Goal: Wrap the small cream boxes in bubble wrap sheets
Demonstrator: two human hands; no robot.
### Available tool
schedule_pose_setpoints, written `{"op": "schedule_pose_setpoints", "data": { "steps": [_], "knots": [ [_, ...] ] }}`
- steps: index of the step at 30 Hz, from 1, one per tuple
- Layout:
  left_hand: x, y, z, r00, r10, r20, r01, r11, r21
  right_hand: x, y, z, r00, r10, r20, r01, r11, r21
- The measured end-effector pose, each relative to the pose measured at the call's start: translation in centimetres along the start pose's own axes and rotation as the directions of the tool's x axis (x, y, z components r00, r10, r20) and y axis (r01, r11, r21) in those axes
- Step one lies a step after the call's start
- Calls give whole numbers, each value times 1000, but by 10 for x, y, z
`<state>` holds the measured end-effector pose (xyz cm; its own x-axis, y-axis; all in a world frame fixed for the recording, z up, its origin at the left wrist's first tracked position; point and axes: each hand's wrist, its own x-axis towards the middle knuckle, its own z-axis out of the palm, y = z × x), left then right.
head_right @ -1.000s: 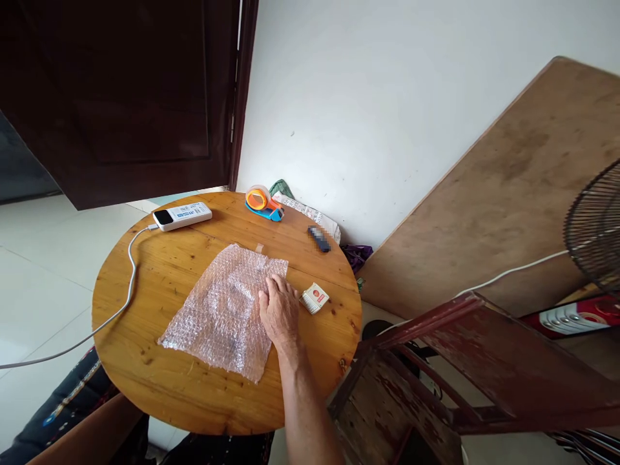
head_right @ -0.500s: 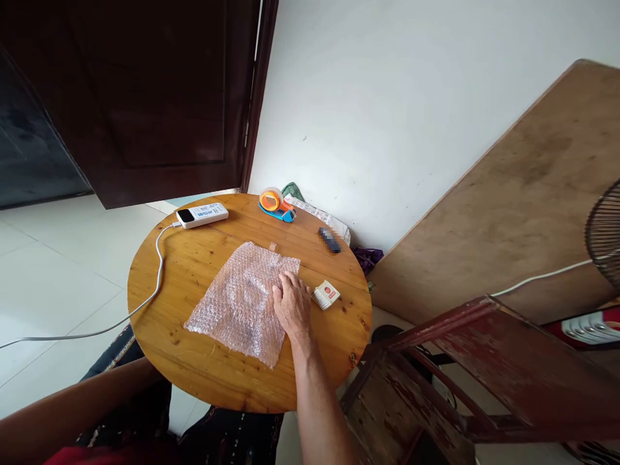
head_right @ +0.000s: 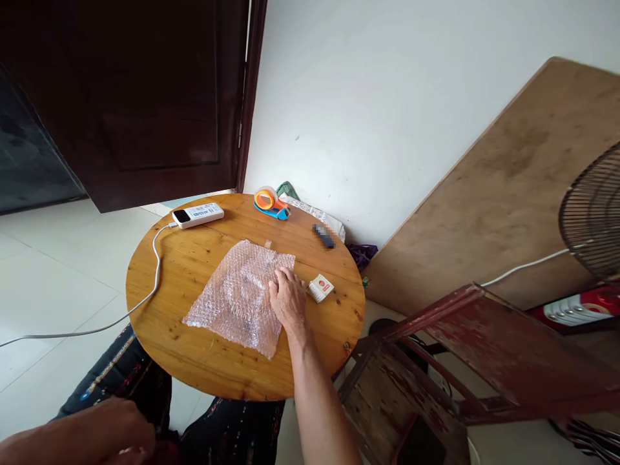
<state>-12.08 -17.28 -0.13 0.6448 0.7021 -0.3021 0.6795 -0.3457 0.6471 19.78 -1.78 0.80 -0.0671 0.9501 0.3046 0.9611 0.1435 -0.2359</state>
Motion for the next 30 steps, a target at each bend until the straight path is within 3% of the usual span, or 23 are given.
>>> {"op": "schedule_pose_setpoints", "data": {
  "steps": [2,4,6,8,11,14,16,18,22,25,28,30],
  "knots": [
    [9,36,-29,983,163,-89,-165,986,-15,-1,-1,0,1000,7,3,-7,1000,-1],
    [32,76,-60,919,330,-217,-320,944,83,-2,0,0,1000,6,-10,-6,1000,2],
    [66,106,-87,856,423,-299,-359,900,247,-2,0,0,1000,1,-27,-1,1000,9],
    [103,120,-106,815,454,-359,-321,871,372,-2,0,0,1000,-2,-27,2,1000,14],
    [153,108,-112,806,492,-329,-324,832,450,-2,1,-1,1000,-3,4,2,1000,9],
    [186,75,-96,890,415,-190,-285,830,480,-1,2,0,1000,-5,-4,5,1000,30],
    [196,53,-80,902,396,-172,-277,836,473,-1,3,2,999,-13,-39,15,998,66],
    [200,39,-67,887,398,-234,-256,846,467,-1,2,0,996,-37,-86,45,994,96],
    [199,33,-59,871,406,-276,-246,848,469,0,3,-26,976,-56,-211,70,996,59],
    [199,37,-62,872,413,-263,-260,846,466,-2,19,-55,971,104,-218,-114,993,-35],
    [199,38,-62,872,413,-263,-263,849,459,-9,48,-73,933,357,-44,-359,926,-113],
    [200,37,-61,871,411,-271,-261,852,454,-17,62,-79,886,455,89,-448,890,-83]
  ]
}}
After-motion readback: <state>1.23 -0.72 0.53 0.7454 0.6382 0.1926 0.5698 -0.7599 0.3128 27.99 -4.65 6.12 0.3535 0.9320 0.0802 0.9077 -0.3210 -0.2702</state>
